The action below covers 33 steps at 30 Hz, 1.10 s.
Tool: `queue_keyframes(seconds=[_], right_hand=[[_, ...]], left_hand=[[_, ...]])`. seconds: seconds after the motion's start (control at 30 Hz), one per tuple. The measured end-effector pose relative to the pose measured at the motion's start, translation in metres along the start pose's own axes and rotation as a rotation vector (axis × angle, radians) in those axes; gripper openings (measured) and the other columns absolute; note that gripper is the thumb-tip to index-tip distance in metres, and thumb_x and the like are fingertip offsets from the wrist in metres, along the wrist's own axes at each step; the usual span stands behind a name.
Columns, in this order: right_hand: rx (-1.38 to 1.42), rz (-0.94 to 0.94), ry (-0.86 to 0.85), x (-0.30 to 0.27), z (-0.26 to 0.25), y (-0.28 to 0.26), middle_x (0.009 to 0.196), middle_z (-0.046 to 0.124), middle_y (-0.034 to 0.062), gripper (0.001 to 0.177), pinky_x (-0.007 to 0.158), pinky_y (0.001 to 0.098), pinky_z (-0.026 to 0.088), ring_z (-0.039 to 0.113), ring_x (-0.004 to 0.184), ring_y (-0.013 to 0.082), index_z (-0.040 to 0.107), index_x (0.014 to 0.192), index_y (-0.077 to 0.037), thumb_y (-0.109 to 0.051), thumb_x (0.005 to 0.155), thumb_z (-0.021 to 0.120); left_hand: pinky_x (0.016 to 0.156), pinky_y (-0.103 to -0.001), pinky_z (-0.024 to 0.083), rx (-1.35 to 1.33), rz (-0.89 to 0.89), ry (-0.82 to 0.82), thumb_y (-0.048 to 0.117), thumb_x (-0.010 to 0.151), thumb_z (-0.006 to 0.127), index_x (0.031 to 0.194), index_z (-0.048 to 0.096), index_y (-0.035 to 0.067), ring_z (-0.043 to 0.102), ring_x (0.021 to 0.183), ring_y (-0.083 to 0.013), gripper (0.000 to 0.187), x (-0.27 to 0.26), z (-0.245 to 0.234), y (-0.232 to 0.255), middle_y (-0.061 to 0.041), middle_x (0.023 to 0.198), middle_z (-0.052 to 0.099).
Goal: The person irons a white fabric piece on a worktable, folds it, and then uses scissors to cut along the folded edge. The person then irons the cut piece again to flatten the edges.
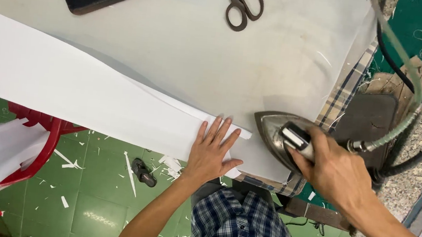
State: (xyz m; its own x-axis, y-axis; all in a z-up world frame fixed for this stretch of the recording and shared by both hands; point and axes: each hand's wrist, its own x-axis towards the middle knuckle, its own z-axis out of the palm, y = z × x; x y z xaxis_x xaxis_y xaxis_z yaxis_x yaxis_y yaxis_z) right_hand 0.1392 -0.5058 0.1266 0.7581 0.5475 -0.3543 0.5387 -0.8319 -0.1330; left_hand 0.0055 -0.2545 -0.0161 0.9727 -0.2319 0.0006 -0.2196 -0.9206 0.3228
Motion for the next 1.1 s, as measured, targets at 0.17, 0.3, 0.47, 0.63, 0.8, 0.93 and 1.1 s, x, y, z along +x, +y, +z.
queue_keyframes(seconds=[0.17,0.3,0.47,0.63,0.8,0.93,1.1], right_hand=[[-0.123,-0.070,0.004,-0.028,0.021,0.006,0.074,0.066,0.0064,0.055,0.033,0.0386,0.049,0.060,0.047,0.0228,0.052,0.130,-0.011,-0.053,0.095,0.058],[-0.177,-0.135,-0.017,-0.033,0.030,0.005,0.075,0.064,0.0042,0.053,0.034,0.0351,0.049,0.065,0.056,0.0190,0.054,0.129,-0.012,-0.054,0.096,0.058],[-0.194,-0.159,-0.063,-0.027,0.034,0.000,0.075,0.062,0.0050,0.056,0.035,0.0357,0.049,0.067,0.056,0.0201,0.051,0.133,-0.011,-0.052,0.095,0.058],[-0.167,-0.138,-0.054,-0.020,0.027,-0.011,0.072,0.064,0.0015,0.052,0.047,0.0321,0.058,0.074,0.060,0.0197,0.056,0.128,-0.016,-0.047,0.088,0.065],[-0.205,-0.142,-0.050,-0.017,0.035,-0.010,0.073,0.063,0.0005,0.053,0.048,0.0309,0.058,0.073,0.061,0.0188,0.055,0.130,-0.019,-0.051,0.088,0.064],[-0.164,-0.133,-0.087,-0.012,0.030,-0.012,0.074,0.066,0.0023,0.051,0.047,0.0311,0.058,0.074,0.061,0.0196,0.056,0.128,-0.018,-0.048,0.089,0.065],[-0.193,-0.156,-0.081,-0.011,0.030,-0.013,0.073,0.065,0.0028,0.053,0.047,0.0314,0.058,0.074,0.061,0.0207,0.056,0.129,-0.017,-0.046,0.087,0.067]], left_hand=[[0.125,-0.056,0.016,0.010,-0.008,-0.018,0.073,0.099,0.036,0.158,0.038,0.016,0.020,0.155,-0.0362,0.082,0.000,0.001,0.001,-0.017,0.167,0.024],[0.126,-0.056,0.014,0.038,-0.020,-0.028,0.076,0.099,0.033,0.161,0.032,0.018,0.017,0.156,-0.0348,0.085,-0.001,0.006,0.003,-0.016,0.168,0.021],[0.126,-0.056,0.015,0.025,-0.024,-0.040,0.074,0.099,0.035,0.160,0.033,0.017,0.018,0.156,-0.0353,0.084,0.002,0.002,0.003,-0.016,0.167,0.022],[0.123,-0.058,0.015,-0.066,-0.053,0.220,0.073,0.092,0.048,0.153,0.048,0.021,0.033,0.151,-0.0370,0.081,0.005,0.020,0.006,-0.016,0.160,0.041],[0.123,-0.058,0.017,-0.089,-0.056,0.226,0.073,0.091,0.051,0.152,0.049,0.021,0.034,0.150,-0.0369,0.081,0.007,0.019,0.005,-0.016,0.160,0.042],[0.122,-0.058,0.017,-0.083,-0.050,0.223,0.072,0.091,0.052,0.152,0.050,0.020,0.035,0.150,-0.0373,0.080,0.007,0.016,0.004,-0.017,0.159,0.044],[0.123,-0.059,0.016,-0.090,-0.052,0.220,0.072,0.091,0.052,0.152,0.050,0.020,0.035,0.150,-0.0375,0.080,0.007,0.015,0.004,-0.017,0.159,0.043]])
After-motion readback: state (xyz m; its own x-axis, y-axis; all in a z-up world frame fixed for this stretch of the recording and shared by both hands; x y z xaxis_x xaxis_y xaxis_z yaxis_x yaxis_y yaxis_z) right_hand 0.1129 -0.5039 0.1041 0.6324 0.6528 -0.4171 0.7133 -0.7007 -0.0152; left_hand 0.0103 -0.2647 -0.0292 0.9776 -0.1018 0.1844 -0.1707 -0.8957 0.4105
